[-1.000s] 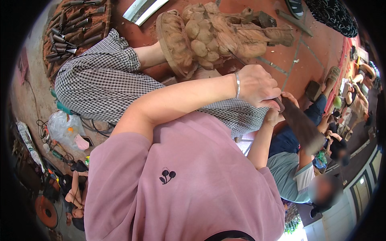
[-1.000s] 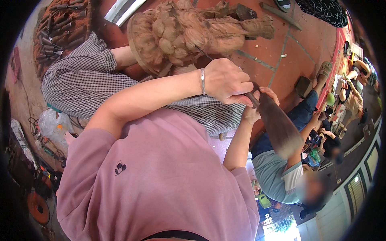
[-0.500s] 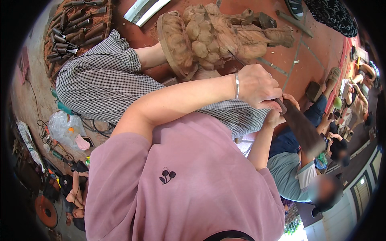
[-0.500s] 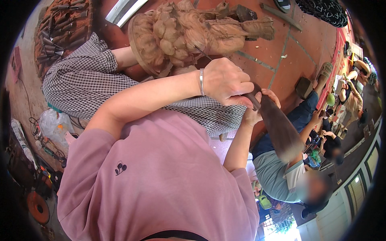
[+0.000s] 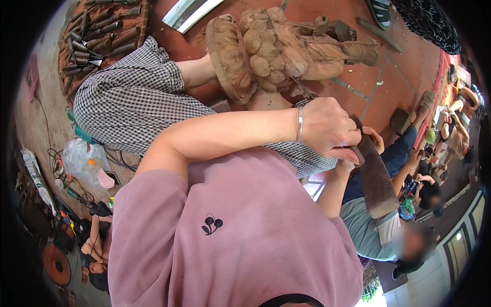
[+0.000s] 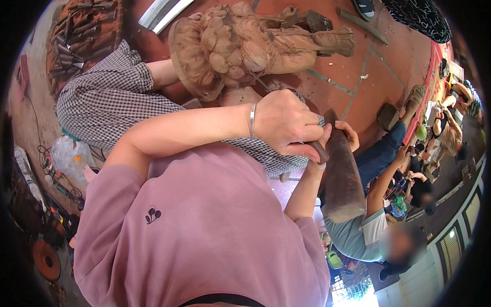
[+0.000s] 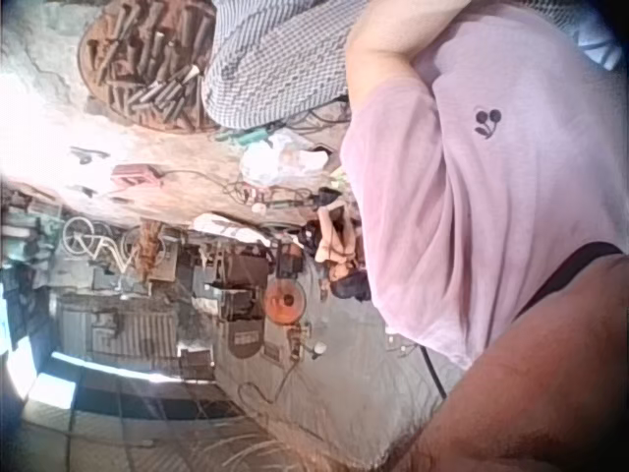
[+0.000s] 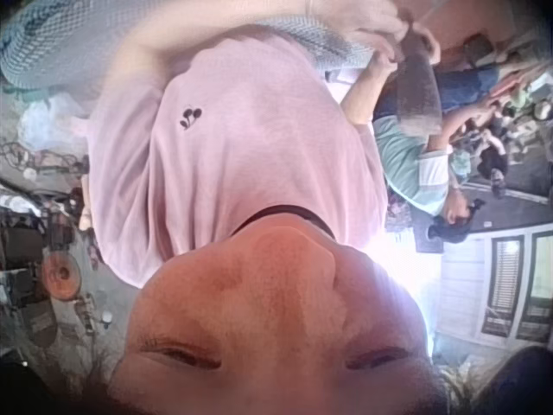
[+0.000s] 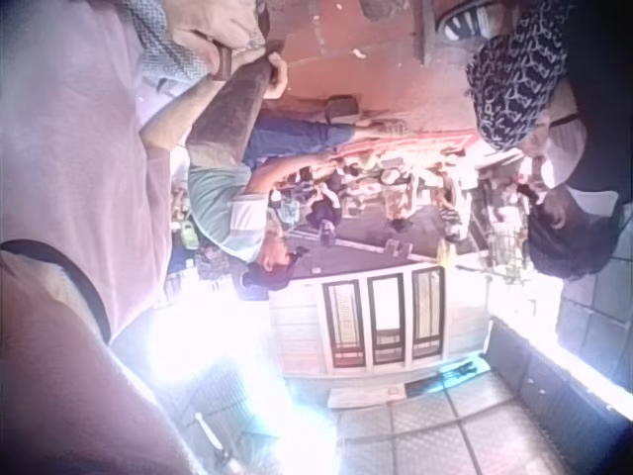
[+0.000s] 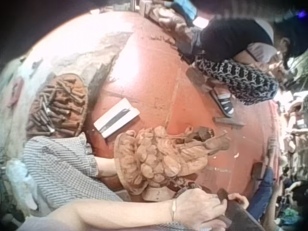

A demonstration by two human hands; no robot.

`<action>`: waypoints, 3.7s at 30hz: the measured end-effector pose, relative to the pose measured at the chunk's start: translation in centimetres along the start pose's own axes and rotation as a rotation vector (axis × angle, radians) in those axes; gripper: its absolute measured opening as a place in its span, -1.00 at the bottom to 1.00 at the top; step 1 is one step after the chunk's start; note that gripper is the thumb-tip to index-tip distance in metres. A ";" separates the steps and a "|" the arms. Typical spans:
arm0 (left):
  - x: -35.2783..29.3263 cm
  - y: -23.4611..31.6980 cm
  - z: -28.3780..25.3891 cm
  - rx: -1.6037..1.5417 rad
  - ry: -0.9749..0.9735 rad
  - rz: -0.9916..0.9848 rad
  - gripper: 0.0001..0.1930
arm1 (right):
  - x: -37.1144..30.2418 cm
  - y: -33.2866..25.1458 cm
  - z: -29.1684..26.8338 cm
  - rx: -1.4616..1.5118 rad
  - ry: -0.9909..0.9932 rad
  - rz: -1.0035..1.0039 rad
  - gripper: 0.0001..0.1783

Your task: The person is carving a large piece of wood using a chisel and a wooden mallet. They repeatedly strike the chisel to shape the wood, occasionally switching chisels from a nearby collection.

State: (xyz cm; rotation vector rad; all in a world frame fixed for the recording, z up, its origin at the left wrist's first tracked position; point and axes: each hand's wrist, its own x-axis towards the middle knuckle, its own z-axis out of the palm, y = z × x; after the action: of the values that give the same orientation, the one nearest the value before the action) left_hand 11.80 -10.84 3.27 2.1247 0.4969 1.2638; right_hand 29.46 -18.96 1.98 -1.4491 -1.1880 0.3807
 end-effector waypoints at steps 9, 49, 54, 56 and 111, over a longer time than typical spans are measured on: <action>0.4 -1.4 0.1 0.016 0.058 0.057 -0.53 | 0.8 -0.8 -2.3 0.008 -0.166 0.034 -0.60; -0.3 -1.6 -1.7 -0.070 0.006 0.091 -0.59 | 0.6 0.6 -3.2 -0.512 -0.232 -0.228 -0.52; -0.2 -1.6 -1.7 -0.092 0.029 0.080 -0.56 | 0.2 -0.5 -1.1 -0.232 -0.119 -0.188 -0.59; 0.0 -1.6 -2.1 -0.107 0.048 0.072 -0.55 | 0.7 -0.3 -2.7 -0.590 -0.215 -0.222 -0.62; -0.2 -1.8 -2.9 -0.239 0.204 0.124 -0.49 | 2.5 -3.6 -2.4 -0.480 -0.177 -0.259 -0.71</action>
State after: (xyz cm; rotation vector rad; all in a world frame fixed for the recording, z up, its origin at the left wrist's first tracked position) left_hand 9.10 -8.69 2.96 1.8623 0.2844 1.5377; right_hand 30.86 -18.85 6.76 -1.6604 -1.6696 0.0418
